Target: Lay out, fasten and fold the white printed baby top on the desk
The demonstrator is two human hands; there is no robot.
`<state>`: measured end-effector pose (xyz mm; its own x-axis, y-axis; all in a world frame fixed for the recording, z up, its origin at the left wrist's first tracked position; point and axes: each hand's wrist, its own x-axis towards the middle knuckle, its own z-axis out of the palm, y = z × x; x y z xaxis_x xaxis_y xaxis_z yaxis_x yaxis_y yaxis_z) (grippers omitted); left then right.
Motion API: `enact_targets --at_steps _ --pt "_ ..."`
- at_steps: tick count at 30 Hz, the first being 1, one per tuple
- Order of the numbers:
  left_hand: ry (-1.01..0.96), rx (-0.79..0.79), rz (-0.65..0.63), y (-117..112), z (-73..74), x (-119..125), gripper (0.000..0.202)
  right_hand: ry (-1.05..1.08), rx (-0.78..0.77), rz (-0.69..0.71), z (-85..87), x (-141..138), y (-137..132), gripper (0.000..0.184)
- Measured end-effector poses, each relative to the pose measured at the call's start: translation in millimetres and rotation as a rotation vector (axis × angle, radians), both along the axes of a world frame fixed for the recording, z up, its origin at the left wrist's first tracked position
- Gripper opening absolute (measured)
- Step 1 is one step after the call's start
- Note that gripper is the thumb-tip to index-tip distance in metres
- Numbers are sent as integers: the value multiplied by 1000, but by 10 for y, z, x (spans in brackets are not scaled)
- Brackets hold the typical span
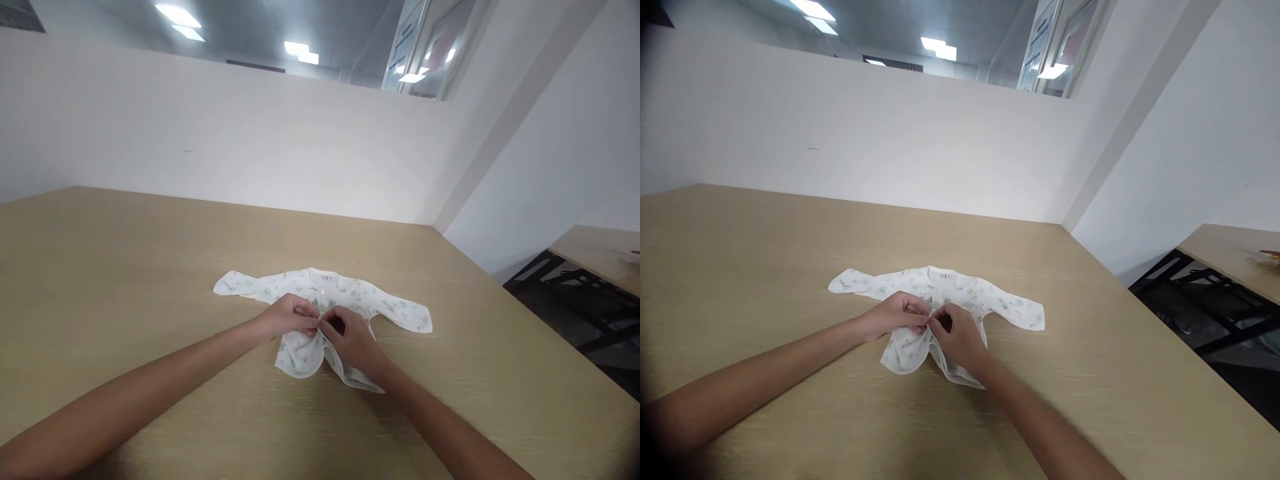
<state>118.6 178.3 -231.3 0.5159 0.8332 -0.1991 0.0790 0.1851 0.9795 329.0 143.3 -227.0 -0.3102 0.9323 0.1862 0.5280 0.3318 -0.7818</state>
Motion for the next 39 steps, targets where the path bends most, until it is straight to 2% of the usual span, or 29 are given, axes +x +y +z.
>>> enact_targets --at_steps 5,9,12,16,21,25,29,34,39 --pt "-8 53 33 26 -136 19 34 -47 53 2 -40 4 10 11" --pt "-25 182 38 8 -200 18 35 -39 73 -12 -70 8 21 10" --pt "-17 270 45 -38 -195 17 47 -34 73 -11 -78 9 30 11" --pt "-16 322 74 -107 -149 40 51 -52 100 3 -72 22 33 8" --pt "-27 325 105 -164 -88 67 59 -169 219 19 -99 29 15 7" --pt "-26 318 109 -166 -96 58 70 -263 291 20 -122 13 8 9" --pt "-29 310 114 -156 -117 50 73 -259 273 44 -116 11 4 11" --pt "-42 291 113 -162 -69 61 74 -154 195 76 -118 49 20 14" --pt "-41 263 113 -163 -20 72 75 -108 108 33 -117 71 49 16"
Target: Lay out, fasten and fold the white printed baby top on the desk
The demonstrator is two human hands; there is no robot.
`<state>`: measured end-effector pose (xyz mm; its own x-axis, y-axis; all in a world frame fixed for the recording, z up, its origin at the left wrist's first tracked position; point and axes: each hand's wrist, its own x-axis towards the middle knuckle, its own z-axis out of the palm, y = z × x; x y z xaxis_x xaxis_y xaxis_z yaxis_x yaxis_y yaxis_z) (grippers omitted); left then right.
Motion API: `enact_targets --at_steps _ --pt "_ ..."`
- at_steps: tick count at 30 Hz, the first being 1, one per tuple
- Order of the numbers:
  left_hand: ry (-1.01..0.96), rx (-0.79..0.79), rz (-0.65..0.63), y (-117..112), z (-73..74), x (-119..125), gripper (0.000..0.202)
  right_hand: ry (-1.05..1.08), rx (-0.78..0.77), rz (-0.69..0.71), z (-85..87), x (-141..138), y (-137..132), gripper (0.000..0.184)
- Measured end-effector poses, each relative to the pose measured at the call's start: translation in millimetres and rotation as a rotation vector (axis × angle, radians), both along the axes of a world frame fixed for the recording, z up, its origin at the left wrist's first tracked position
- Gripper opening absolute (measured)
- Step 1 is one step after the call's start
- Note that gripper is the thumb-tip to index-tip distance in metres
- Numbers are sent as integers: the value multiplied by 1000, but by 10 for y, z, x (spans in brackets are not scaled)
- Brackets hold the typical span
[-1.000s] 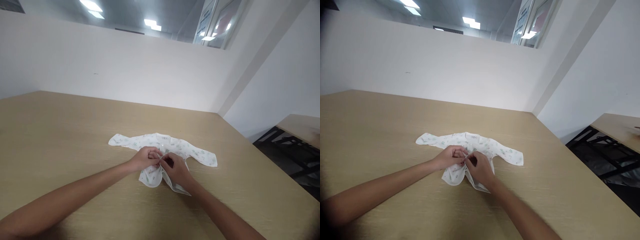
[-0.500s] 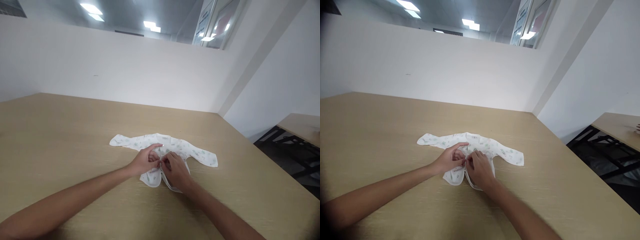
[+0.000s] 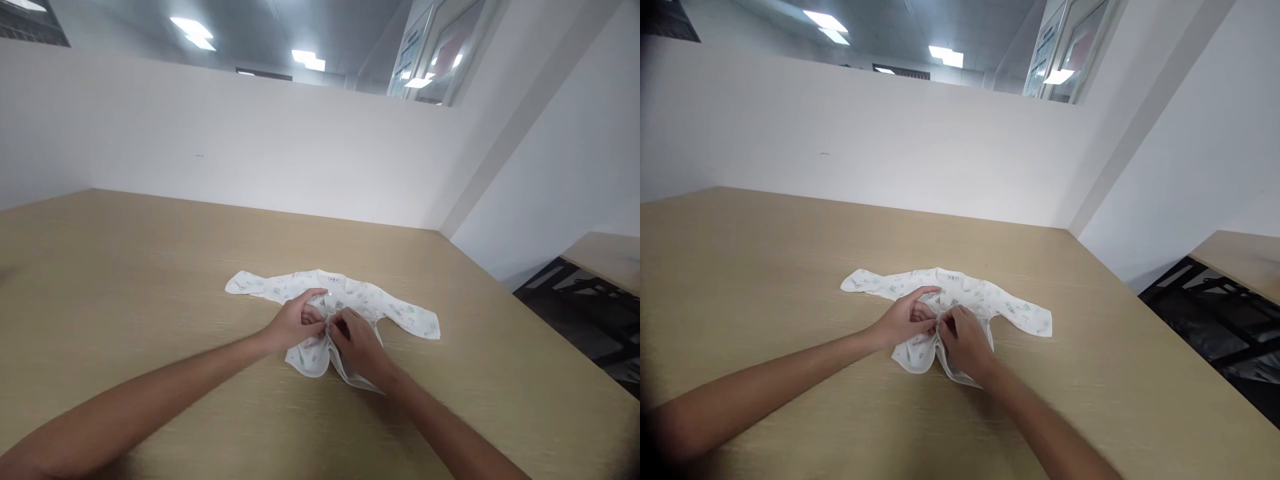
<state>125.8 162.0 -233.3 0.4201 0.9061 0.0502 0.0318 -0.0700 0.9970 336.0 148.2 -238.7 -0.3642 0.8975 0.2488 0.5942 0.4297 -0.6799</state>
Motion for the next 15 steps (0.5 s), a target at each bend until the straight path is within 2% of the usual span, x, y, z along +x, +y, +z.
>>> enact_targets --at_steps 9,15 --pt "-12 6 -18 40 -71 8 72 39 -147 -32 43 35 15 20" --pt "-36 24 -16 55 -116 7 67 71 -131 -27 40 2 36 22"
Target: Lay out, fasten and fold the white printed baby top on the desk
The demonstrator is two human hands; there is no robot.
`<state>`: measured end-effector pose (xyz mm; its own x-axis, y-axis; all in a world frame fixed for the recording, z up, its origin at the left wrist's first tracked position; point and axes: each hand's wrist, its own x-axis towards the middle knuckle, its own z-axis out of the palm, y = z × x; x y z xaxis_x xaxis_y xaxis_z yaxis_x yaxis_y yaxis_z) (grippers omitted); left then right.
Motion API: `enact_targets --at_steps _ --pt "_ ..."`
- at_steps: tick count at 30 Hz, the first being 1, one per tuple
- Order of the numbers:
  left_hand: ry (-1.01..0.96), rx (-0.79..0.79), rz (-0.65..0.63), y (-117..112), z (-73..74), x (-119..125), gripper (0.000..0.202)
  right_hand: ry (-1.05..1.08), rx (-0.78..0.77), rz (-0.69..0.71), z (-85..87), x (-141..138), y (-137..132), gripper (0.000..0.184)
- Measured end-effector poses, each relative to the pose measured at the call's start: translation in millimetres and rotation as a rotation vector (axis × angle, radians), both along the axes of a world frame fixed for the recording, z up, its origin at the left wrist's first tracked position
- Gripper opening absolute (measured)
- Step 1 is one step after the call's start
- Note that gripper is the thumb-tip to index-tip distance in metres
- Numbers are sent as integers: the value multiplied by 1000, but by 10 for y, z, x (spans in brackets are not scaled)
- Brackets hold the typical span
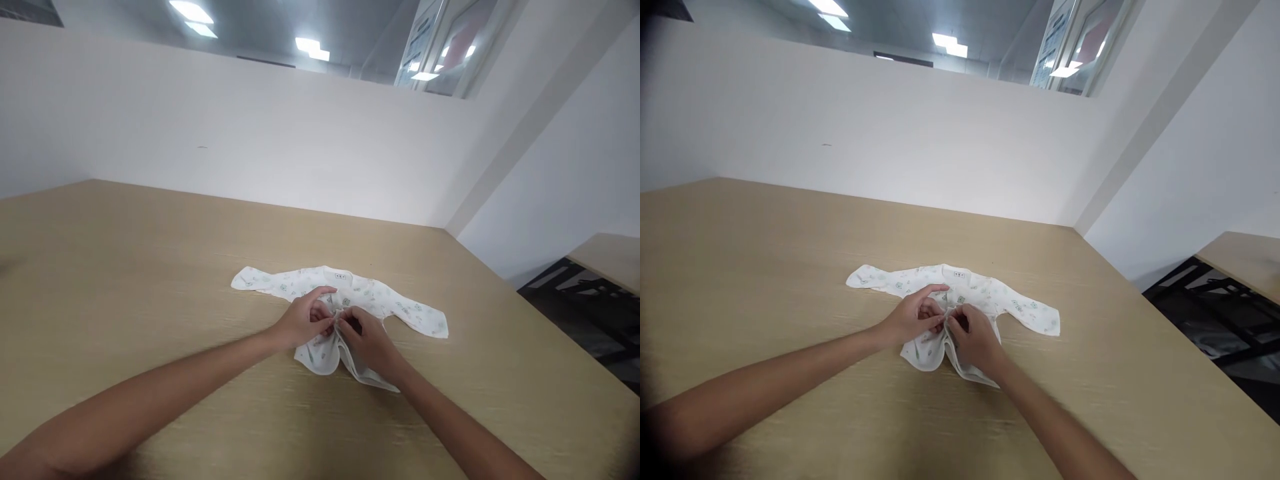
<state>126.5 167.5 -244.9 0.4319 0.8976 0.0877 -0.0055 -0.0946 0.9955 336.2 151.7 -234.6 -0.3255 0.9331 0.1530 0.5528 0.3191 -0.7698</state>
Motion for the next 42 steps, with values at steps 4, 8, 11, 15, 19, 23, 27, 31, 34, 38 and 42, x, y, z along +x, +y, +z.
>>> enact_targets --at_steps 4,8,11,15,19,23,27,31,34,38,42 --pt "42 88 -8 -12 -2 -15 64 23 40 -17 7 -26 -10 21" --pt "58 91 7 -45 34 -25 65 53 4 18 46 -16 -14 25" --pt "61 101 21 -63 45 -17 63 37 7 33 65 -3 -7 25" --pt "58 113 26 -60 21 3 61 39 20 39 80 -2 -8 23" --pt "45 105 40 -46 -2 11 60 63 2 28 90 -8 -24 22" --pt "58 106 36 -45 7 14 58 107 -55 50 96 19 0 22" --pt "40 82 61 -51 53 25 55 138 -95 80 108 59 63 27" --pt "44 73 64 -52 78 29 51 119 -85 80 92 71 81 27" --pt "76 93 28 -49 65 18 46 79 -29 44 59 72 83 25" --pt "156 216 90 -7 75 -33 33 67 12 53 50 102 123 26" --pt "297 445 246 165 139 -171 23 94 26 45 105 165 154 30"
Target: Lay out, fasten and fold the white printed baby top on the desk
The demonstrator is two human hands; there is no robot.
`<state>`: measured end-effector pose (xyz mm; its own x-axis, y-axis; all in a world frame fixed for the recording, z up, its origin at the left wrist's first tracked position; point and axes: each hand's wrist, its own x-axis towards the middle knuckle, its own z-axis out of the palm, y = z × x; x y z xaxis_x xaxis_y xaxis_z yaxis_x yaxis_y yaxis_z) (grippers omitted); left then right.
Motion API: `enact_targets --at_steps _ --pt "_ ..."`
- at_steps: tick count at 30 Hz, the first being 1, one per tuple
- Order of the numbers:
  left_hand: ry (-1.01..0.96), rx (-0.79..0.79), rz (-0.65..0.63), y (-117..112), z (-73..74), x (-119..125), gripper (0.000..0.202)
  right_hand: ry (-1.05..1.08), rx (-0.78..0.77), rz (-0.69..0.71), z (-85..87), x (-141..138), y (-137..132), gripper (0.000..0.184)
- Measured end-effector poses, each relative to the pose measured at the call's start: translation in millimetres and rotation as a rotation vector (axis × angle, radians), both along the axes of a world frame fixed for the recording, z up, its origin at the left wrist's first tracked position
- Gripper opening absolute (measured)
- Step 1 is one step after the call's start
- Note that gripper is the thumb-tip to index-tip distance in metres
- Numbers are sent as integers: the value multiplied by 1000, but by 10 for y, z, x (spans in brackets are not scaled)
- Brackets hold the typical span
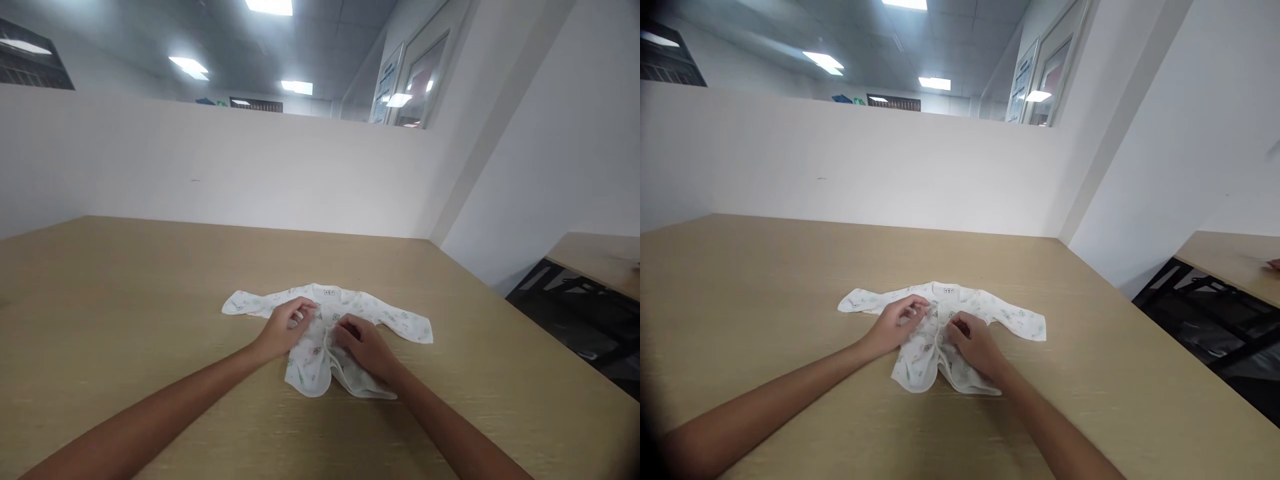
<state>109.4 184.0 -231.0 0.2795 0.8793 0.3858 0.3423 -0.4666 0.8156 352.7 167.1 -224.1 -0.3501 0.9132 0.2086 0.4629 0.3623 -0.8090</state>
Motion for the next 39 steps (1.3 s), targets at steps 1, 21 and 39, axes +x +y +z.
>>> enact_targets --at_steps 1,21,39 --pt "44 49 19 65 3 -53 23 0 0 -1 16 17 1 30" --pt "868 158 197 532 -346 -509 66 -291 123 47 247 125 -139 29" --pt "918 135 158 588 -342 -642 76 -414 -86 376 388 161 -200 40"
